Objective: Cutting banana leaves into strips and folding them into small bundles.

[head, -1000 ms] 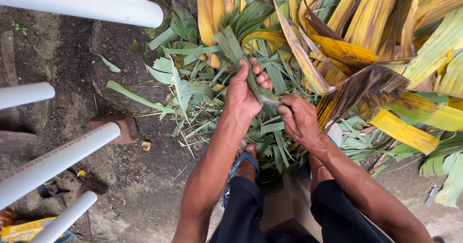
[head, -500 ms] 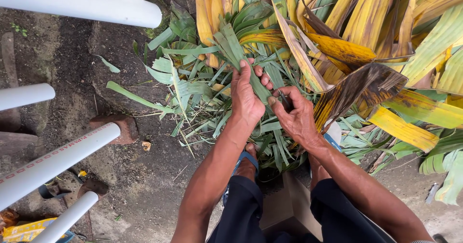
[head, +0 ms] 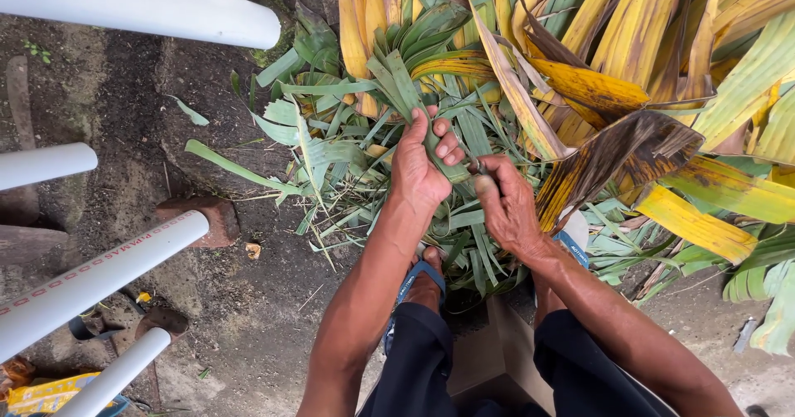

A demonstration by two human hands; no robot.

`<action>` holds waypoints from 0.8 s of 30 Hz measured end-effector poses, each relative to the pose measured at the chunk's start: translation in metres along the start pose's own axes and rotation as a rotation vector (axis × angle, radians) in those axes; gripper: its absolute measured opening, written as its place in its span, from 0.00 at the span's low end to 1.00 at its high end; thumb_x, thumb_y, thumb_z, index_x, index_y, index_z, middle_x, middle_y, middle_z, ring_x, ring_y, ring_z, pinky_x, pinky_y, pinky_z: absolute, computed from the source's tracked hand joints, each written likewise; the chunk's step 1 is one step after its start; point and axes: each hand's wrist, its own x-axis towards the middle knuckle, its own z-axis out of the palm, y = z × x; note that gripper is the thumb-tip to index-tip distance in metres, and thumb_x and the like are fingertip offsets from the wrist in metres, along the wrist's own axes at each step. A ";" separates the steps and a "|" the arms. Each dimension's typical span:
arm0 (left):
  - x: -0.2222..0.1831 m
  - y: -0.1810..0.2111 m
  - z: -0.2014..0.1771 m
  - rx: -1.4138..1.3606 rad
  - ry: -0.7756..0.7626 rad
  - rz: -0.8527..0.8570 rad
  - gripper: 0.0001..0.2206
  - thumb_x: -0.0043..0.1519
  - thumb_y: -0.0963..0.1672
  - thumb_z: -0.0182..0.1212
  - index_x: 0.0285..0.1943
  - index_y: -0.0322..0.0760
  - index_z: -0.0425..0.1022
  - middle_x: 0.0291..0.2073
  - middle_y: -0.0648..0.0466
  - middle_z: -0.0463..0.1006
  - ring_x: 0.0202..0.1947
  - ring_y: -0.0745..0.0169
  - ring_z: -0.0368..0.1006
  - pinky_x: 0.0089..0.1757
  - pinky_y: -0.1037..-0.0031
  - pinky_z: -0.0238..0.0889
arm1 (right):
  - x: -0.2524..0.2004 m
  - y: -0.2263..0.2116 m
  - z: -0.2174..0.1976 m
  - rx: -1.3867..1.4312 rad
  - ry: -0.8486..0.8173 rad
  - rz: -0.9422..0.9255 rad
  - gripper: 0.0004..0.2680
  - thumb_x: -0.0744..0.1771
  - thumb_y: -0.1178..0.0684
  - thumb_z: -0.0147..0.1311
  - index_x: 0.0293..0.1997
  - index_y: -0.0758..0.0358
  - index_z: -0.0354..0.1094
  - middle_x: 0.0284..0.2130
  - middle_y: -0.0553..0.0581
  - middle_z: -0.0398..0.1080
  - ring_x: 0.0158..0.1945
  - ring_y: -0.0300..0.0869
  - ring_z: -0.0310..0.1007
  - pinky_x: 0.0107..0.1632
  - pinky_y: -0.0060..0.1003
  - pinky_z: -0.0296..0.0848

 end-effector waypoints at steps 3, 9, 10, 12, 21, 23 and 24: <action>0.006 0.000 -0.008 -0.051 -0.037 -0.057 0.12 0.70 0.50 0.54 0.49 0.40 0.70 0.27 0.58 0.64 0.17 0.68 0.58 0.22 0.77 0.54 | -0.006 0.020 -0.003 -0.016 0.009 -0.085 0.10 0.74 0.50 0.42 0.45 0.62 0.69 0.35 0.63 0.74 0.35 0.52 0.73 0.38 0.46 0.72; -0.002 0.006 -0.004 -0.204 -0.105 -0.213 0.12 0.70 0.50 0.53 0.50 0.39 0.70 0.29 0.59 0.62 0.20 0.70 0.59 0.24 0.79 0.55 | -0.005 0.029 -0.005 -0.144 0.033 -0.511 0.10 0.71 0.46 0.47 0.48 0.62 0.67 0.39 0.59 0.74 0.34 0.55 0.71 0.37 0.49 0.72; -0.004 0.007 -0.003 -0.225 -0.117 -0.227 0.12 0.70 0.50 0.53 0.50 0.39 0.71 0.29 0.59 0.61 0.21 0.70 0.59 0.25 0.79 0.55 | -0.001 0.025 -0.004 -0.228 0.016 -0.548 0.10 0.72 0.47 0.48 0.49 0.63 0.67 0.38 0.61 0.73 0.33 0.56 0.71 0.36 0.50 0.72; -0.005 0.008 0.000 -0.243 -0.130 -0.239 0.12 0.70 0.50 0.53 0.50 0.39 0.71 0.29 0.59 0.61 0.21 0.70 0.59 0.25 0.79 0.55 | 0.000 0.032 -0.003 -0.311 0.000 -0.587 0.09 0.72 0.48 0.48 0.50 0.64 0.67 0.37 0.62 0.72 0.32 0.58 0.70 0.34 0.51 0.71; -0.007 0.016 0.002 -0.257 -0.149 -0.229 0.13 0.71 0.51 0.52 0.51 0.41 0.71 0.30 0.60 0.61 0.23 0.70 0.60 0.28 0.78 0.57 | 0.000 0.041 -0.009 -0.250 0.007 -0.730 0.10 0.72 0.49 0.42 0.48 0.63 0.69 0.36 0.59 0.72 0.31 0.55 0.71 0.34 0.48 0.71; -0.012 0.015 0.008 -0.234 -0.165 -0.210 0.13 0.70 0.51 0.53 0.51 0.41 0.70 0.30 0.60 0.61 0.24 0.70 0.60 0.28 0.78 0.57 | 0.015 0.001 -0.012 -0.386 -0.030 -0.677 0.09 0.72 0.50 0.48 0.48 0.67 0.69 0.32 0.64 0.69 0.28 0.59 0.69 0.30 0.51 0.69; -0.010 0.015 0.007 -0.232 -0.170 -0.211 0.13 0.70 0.51 0.53 0.51 0.41 0.70 0.30 0.60 0.61 0.24 0.70 0.60 0.28 0.78 0.57 | 0.012 0.005 -0.015 -0.388 -0.027 -0.680 0.09 0.72 0.50 0.48 0.48 0.67 0.69 0.32 0.64 0.69 0.28 0.59 0.69 0.30 0.51 0.69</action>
